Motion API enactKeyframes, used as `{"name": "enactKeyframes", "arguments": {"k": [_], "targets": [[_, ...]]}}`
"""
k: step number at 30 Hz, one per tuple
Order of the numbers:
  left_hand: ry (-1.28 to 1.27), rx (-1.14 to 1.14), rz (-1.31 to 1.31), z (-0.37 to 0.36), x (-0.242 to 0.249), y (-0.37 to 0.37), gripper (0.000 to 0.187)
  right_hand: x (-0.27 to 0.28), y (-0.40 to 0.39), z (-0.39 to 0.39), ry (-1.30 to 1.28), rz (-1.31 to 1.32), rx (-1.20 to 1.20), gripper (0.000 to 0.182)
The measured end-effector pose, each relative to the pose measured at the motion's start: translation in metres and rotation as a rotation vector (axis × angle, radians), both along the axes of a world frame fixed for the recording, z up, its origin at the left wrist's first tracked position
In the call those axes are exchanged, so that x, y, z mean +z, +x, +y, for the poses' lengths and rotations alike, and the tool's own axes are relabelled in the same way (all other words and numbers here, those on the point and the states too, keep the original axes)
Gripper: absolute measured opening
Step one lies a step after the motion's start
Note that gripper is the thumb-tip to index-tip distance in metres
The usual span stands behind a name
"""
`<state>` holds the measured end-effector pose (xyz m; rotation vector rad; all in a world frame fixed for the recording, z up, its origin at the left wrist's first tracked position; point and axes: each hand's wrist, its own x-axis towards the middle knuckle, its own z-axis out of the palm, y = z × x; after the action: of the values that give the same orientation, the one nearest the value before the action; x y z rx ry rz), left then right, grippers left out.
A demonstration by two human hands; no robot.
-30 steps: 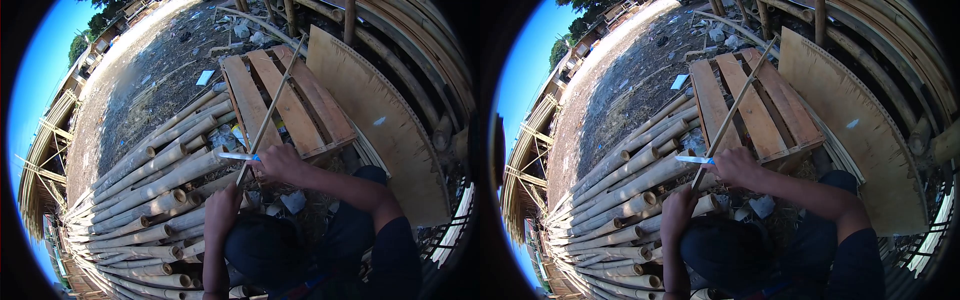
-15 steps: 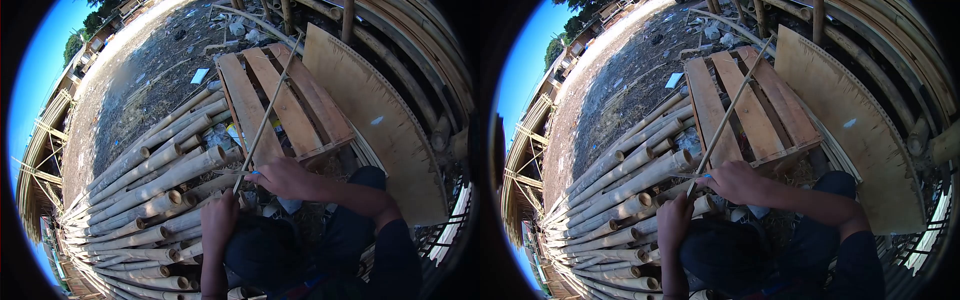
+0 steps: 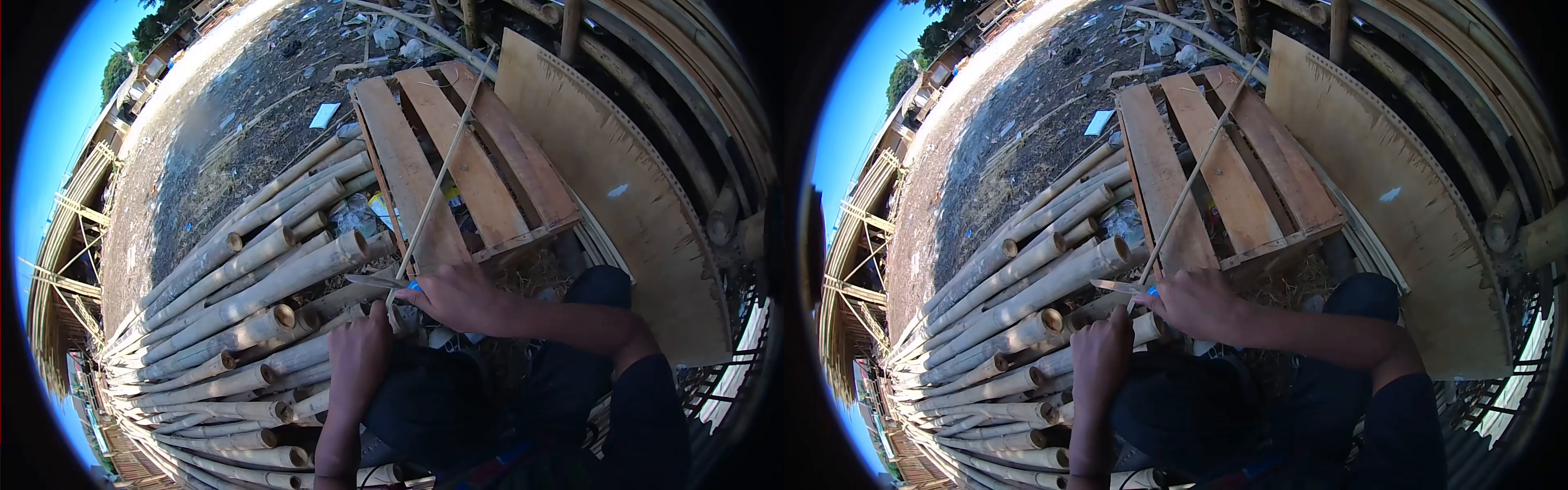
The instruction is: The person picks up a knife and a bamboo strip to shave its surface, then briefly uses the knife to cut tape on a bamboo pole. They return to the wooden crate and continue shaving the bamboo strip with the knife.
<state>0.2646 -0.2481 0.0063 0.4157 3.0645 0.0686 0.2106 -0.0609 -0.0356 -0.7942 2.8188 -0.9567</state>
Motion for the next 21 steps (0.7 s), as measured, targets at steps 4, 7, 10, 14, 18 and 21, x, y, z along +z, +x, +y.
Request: {"name": "enactKeyframes", "arguments": {"k": [4, 7, 10, 14, 18, 21], "targets": [[-0.035, -0.002, 0.048, 0.006, 0.007, 0.004, 0.005, -0.008, -0.064, 0.046, 0.139, 0.065, -0.353, 0.063], [-0.061, -0.021, 0.080, 0.009, 0.008, 0.003, 0.004, 0.009, -0.079, 0.068, 0.091, -0.143, -0.409, 0.064], [-0.056, -0.046, 0.081, 0.008, 0.005, 0.000, 0.005, 0.011, -0.033, 0.030, 0.033, -0.162, -0.187, 0.064], [-0.063, -0.055, 0.059, 0.004, 0.003, 0.002, 0.007, 0.019, 0.008, -0.001, -0.024, -0.162, 0.007, 0.061], [-0.044, -0.042, 0.033, 0.003, 0.004, 0.001, 0.008, 0.014, 0.005, 0.000, -0.057, -0.147, 0.023, 0.061], [-0.022, -0.051, 0.034, 0.003, 0.003, 0.000, 0.009, 0.013, 0.005, 0.002, -0.029, -0.104, 0.017, 0.060]]}}
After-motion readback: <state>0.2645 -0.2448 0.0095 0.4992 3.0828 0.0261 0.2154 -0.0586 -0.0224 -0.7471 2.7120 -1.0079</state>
